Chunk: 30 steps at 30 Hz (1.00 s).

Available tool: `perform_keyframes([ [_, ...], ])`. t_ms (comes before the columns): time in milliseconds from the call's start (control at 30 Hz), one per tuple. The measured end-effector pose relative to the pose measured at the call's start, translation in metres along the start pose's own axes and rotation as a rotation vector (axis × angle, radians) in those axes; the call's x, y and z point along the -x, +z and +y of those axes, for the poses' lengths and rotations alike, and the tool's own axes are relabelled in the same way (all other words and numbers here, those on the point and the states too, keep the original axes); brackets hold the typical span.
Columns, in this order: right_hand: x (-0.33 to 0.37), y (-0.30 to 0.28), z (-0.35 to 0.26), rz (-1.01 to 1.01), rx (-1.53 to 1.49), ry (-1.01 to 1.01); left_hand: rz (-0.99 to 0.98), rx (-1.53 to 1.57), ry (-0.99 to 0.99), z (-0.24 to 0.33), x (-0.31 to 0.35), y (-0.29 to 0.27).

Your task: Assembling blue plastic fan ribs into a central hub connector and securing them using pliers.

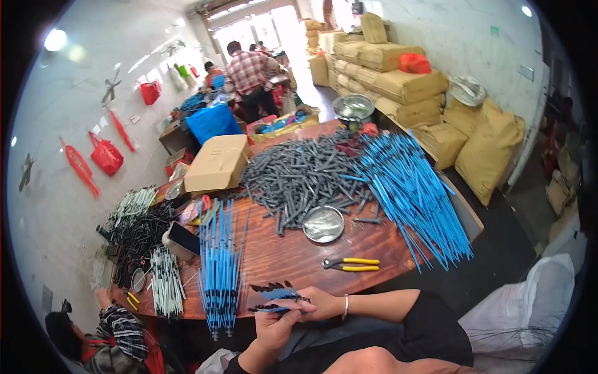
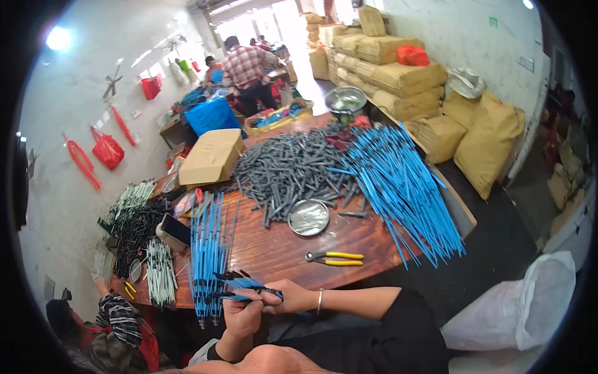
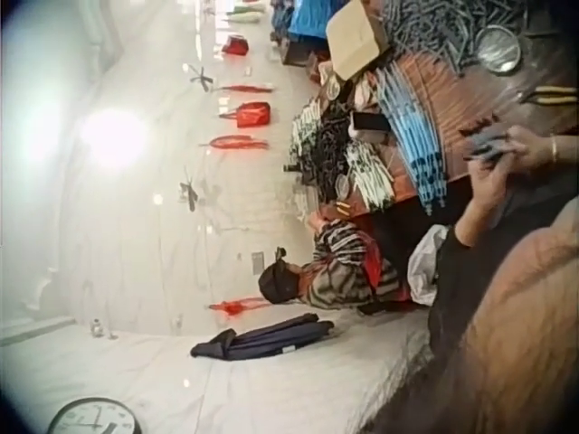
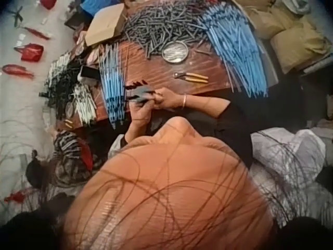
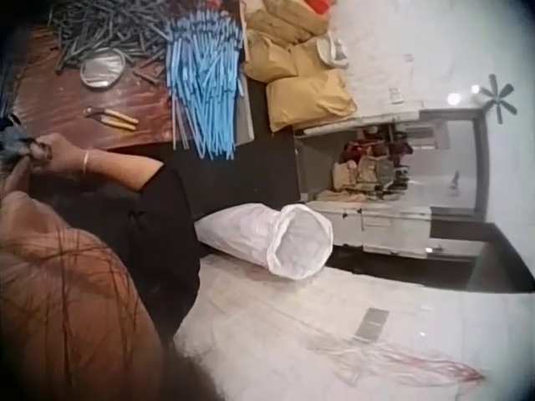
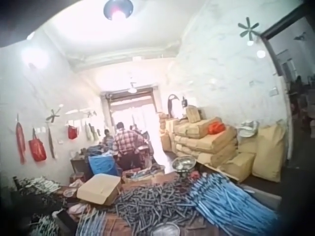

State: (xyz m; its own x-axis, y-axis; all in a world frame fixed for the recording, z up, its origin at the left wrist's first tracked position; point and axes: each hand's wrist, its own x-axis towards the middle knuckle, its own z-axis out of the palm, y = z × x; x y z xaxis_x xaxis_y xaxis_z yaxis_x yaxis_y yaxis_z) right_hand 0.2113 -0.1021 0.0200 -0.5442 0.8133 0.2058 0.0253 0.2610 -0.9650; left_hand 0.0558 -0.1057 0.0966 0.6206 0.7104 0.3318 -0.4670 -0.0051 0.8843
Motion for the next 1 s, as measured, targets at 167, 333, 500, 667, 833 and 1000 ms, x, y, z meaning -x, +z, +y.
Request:
perform_keyframes([
  [167,0.027,-0.003,0.006,0.0,0.059,-0.118,-0.062,-0.231,-0.068,-0.011,0.013,0.009],
  [333,0.044,-0.105,-0.01,0.068,0.414,0.091,-0.166,-0.068,-0.114,-0.02,0.023,-0.008],
  [500,0.062,-0.276,0.061,0.877,0.971,0.409,-0.205,-0.145,-0.192,-0.022,0.022,-0.03],
  [667,0.057,-0.34,0.078,1.227,1.304,0.807,-0.109,-0.076,-0.18,-0.025,0.014,-0.045],
  [833,0.051,-0.364,0.082,1.046,1.275,1.023,0.017,0.036,-0.098,-0.031,0.008,-0.049],
  [1000,0.041,-0.363,0.07,0.944,1.232,1.042,0.105,0.067,-0.051,-0.034,0.004,-0.052],
])
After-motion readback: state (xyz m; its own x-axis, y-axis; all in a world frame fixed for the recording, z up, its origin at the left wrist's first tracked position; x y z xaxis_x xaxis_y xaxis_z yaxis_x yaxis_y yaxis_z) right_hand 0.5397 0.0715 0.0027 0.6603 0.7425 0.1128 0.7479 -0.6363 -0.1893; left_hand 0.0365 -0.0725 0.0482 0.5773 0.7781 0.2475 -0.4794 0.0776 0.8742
